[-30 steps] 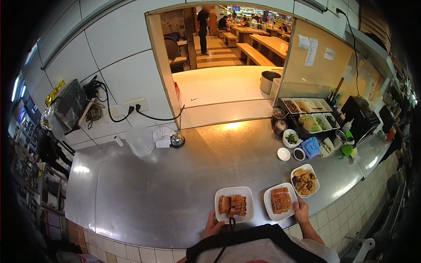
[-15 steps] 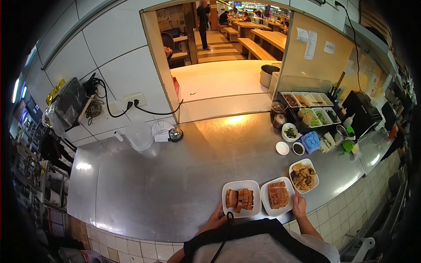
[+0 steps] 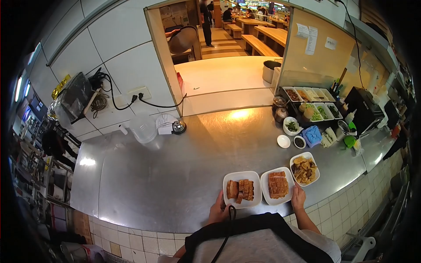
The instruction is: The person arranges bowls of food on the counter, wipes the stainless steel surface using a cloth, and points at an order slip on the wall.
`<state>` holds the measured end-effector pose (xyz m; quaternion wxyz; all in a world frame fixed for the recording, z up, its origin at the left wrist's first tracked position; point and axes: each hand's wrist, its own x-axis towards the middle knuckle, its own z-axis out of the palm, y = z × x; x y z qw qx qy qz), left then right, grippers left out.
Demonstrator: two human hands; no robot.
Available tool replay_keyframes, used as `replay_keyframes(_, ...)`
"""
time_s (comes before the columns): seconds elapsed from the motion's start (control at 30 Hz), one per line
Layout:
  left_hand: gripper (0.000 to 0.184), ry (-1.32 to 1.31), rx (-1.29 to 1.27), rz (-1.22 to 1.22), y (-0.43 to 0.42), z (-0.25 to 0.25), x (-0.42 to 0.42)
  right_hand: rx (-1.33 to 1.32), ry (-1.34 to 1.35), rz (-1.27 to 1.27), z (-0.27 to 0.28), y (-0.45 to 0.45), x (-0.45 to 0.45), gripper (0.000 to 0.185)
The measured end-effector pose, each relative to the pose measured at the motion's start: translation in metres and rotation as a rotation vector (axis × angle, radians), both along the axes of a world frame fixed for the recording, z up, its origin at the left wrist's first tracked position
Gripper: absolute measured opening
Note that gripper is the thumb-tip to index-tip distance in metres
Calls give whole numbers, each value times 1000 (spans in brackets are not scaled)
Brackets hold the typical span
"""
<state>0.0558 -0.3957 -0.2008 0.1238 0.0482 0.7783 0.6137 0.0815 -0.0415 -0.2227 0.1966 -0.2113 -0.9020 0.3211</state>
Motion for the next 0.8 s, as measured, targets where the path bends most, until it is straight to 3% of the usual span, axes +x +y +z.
replay_keyframes(0.1, 65, 105, -19, 23, 1, -28, 0, -41, -66, -21, 2, -2, 2, 46)
replay_keyframes(0.13, 63, 101, 107, 35, 2, -36, 1, -69, -75, -28, 2, -3, 0, 46)
replay_keyframes(0.23, 63, -41, 239, 37, 5, -4, 4, -7, -104, -44, 4, -4, 0, 45)
replay_keyframes(0.33, 63, 22, 182, 81, 9, -13, 5, -68, -158, 19, 6, 3, 1, 47)
replay_keyframes(0.43, 62, -45, 188, 105, 9, -10, 6, -131, 1, 133, -13, 20, 6, 48)
replay_keyframes(0.53, 59, -145, 226, 172, 13, -15, 7, -496, -181, 188, 27, 18, 20, 52)
replay_keyframes(0.57, 58, -182, 264, 199, 15, -13, 9, -490, -200, 226, 30, 24, 23, 47)
replay_keyframes(0.7, 54, -193, 321, 357, 36, -7, 15, -549, -130, 372, 26, 68, 40, 28)
replay_keyframes(0.8, 51, -165, 351, 525, 45, -17, 22, -500, 40, 287, 21, 128, 41, 40)
